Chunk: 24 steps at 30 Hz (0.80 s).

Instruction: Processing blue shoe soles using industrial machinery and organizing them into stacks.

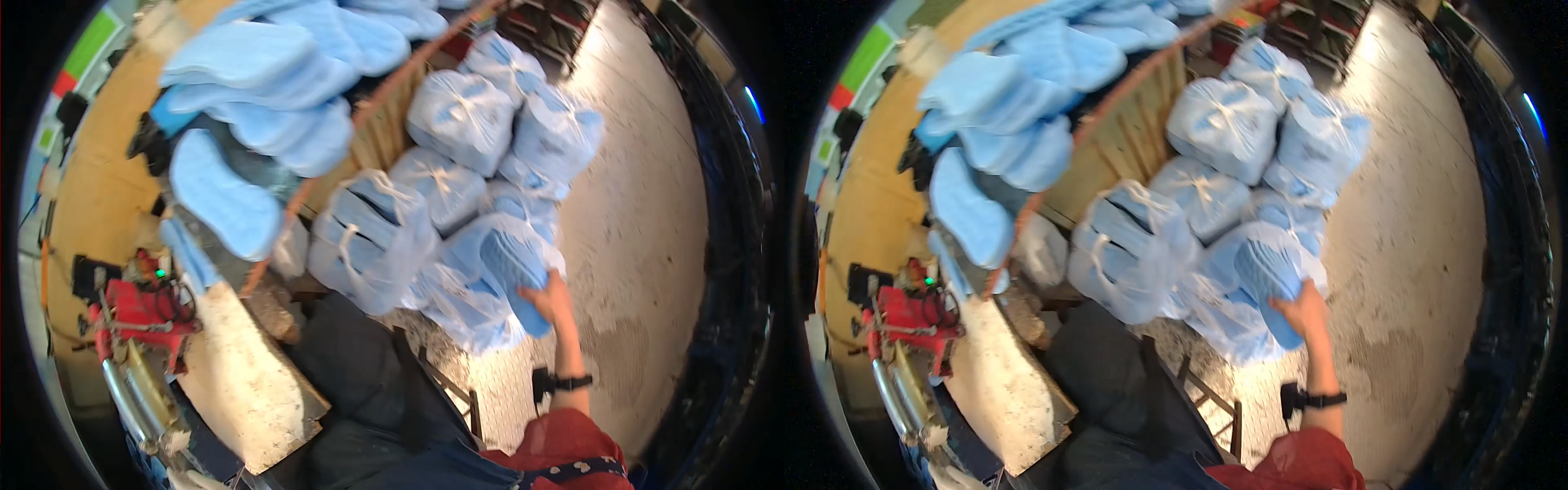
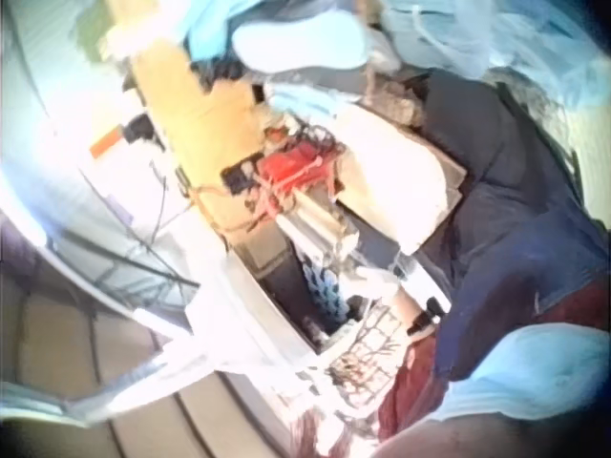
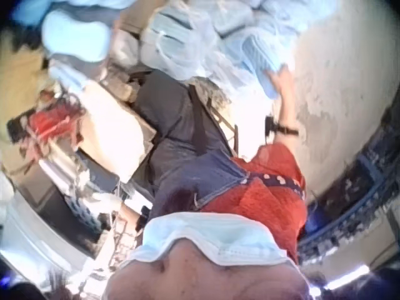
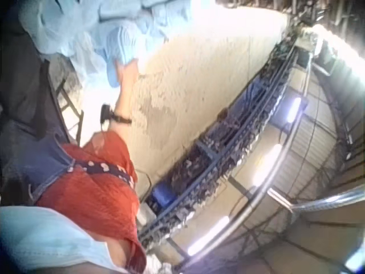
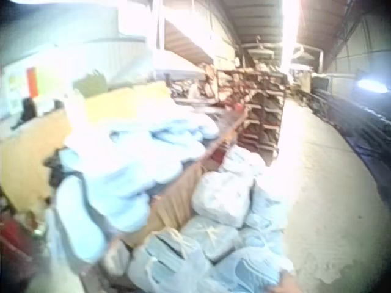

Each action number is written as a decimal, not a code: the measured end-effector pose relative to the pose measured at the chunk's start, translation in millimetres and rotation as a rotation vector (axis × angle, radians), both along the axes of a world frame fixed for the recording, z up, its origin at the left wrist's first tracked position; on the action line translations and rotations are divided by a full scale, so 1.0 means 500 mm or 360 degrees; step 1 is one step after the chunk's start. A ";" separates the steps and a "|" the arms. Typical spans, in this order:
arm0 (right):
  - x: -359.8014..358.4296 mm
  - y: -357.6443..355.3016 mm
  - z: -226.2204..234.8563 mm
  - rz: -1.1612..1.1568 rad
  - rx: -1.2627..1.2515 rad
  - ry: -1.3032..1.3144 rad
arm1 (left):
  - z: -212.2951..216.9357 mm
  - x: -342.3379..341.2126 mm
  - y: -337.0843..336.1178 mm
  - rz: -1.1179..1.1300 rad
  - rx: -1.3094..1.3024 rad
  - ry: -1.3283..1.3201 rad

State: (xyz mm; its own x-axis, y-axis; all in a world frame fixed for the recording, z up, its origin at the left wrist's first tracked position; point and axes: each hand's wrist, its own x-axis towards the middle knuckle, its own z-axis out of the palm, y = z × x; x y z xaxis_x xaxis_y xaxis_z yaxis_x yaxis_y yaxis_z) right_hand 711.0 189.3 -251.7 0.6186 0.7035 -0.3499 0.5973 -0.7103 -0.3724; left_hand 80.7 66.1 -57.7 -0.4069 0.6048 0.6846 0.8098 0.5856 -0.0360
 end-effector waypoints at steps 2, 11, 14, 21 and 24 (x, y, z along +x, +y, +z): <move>-0.053 -0.032 0.079 0.0210 0.0058 -0.0151 | 0.015 0.052 -0.003 -0.0711 -0.0342 0.0193; -0.376 -0.045 0.340 0.1546 0.0856 -0.0156 | 0.092 0.447 0.209 -0.2635 -0.0942 -0.0512; -0.470 -0.077 0.410 0.1953 0.1106 0.0027 | 0.082 0.419 0.198 -0.2348 -0.0929 -0.0176; -0.597 -0.053 0.379 0.2594 0.1095 0.0629 | 0.112 0.230 0.054 -0.1321 -0.1563 -0.0931; -0.557 -0.018 0.303 0.2093 0.1155 0.0748 | 0.045 0.121 -0.008 -0.0807 -0.1179 -0.1225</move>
State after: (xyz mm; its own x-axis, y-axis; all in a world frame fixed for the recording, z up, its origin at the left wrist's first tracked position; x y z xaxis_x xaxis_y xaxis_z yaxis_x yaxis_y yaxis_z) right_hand 432.6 180.5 -100.2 -0.6002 0.7368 0.3111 0.3657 0.5988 -0.7126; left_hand 141.3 62.2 -35.4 -0.1579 0.9623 -0.2216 0.9005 0.2324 0.3676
